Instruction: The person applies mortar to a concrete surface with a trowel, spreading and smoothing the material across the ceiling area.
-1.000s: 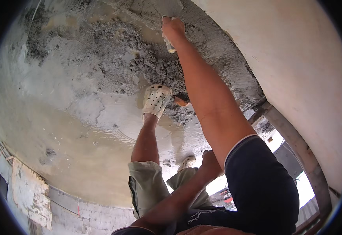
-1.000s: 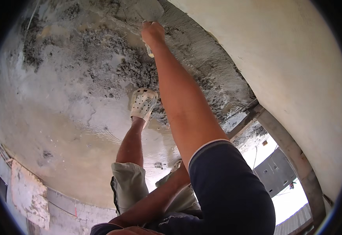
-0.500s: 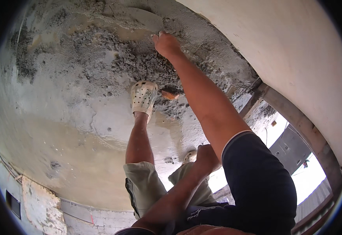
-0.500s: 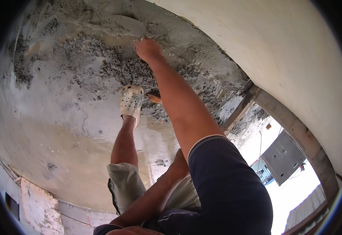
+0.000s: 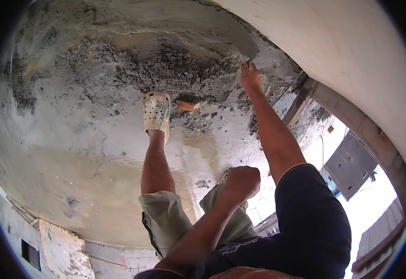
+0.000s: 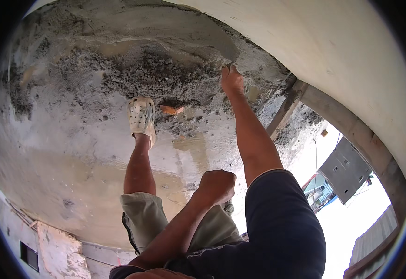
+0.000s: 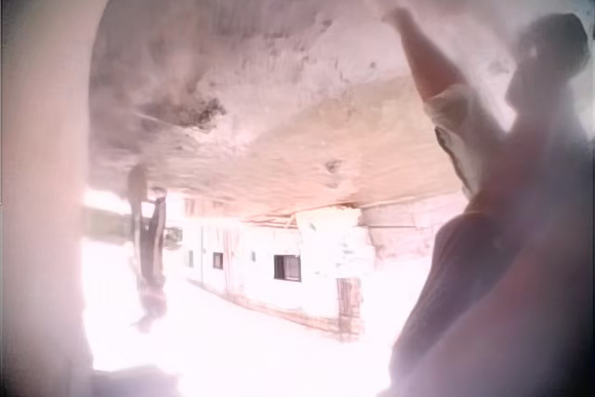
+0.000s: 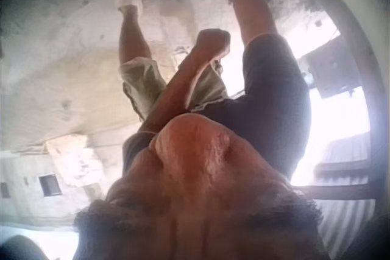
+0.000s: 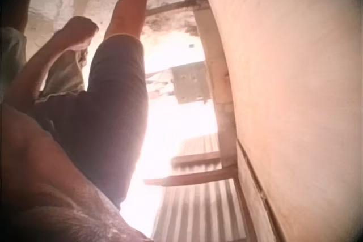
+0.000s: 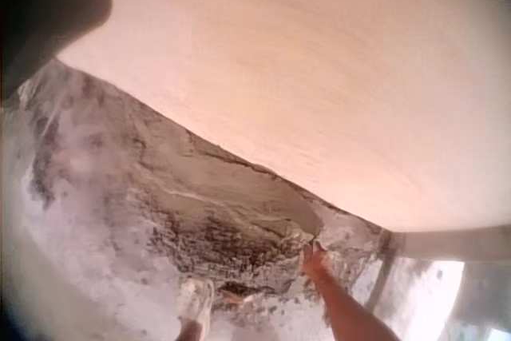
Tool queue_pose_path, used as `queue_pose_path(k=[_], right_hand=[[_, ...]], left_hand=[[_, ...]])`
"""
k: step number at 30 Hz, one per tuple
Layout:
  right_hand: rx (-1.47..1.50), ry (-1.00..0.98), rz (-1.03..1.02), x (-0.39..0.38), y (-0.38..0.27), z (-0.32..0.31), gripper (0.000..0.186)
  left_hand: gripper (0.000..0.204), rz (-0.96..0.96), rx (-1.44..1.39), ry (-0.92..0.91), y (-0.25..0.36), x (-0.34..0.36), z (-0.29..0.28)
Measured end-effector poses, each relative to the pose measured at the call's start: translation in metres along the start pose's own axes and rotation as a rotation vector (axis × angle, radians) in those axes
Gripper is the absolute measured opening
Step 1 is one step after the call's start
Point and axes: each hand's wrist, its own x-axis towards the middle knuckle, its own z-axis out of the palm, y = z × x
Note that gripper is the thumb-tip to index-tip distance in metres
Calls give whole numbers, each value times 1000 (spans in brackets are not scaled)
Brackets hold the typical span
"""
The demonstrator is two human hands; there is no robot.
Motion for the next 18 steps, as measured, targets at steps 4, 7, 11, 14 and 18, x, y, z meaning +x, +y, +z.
queue_pose_path(k=[4, 7, 11, 14, 18], right_hand=[[-184, -224, -97, -30, 3, -7, 51], [-280, -313, 15, -11, 9, -26, 51], [-230, -151, 126, 3, 48, -38, 52], [-175, -55, 182, -15, 81, -35, 51], [157, 192, 284, -75, 101, -5, 44]], left_hand=[[15, -18, 6, -5, -1, 3, 9], [16, -20, 7, -30, 5, 14, 13], [16, -72, 33, -72, -5, 4, 14], [16, -87, 38, -76, -4, 1, 12], [18, -68, 82, -90, 0, 0, 7]])
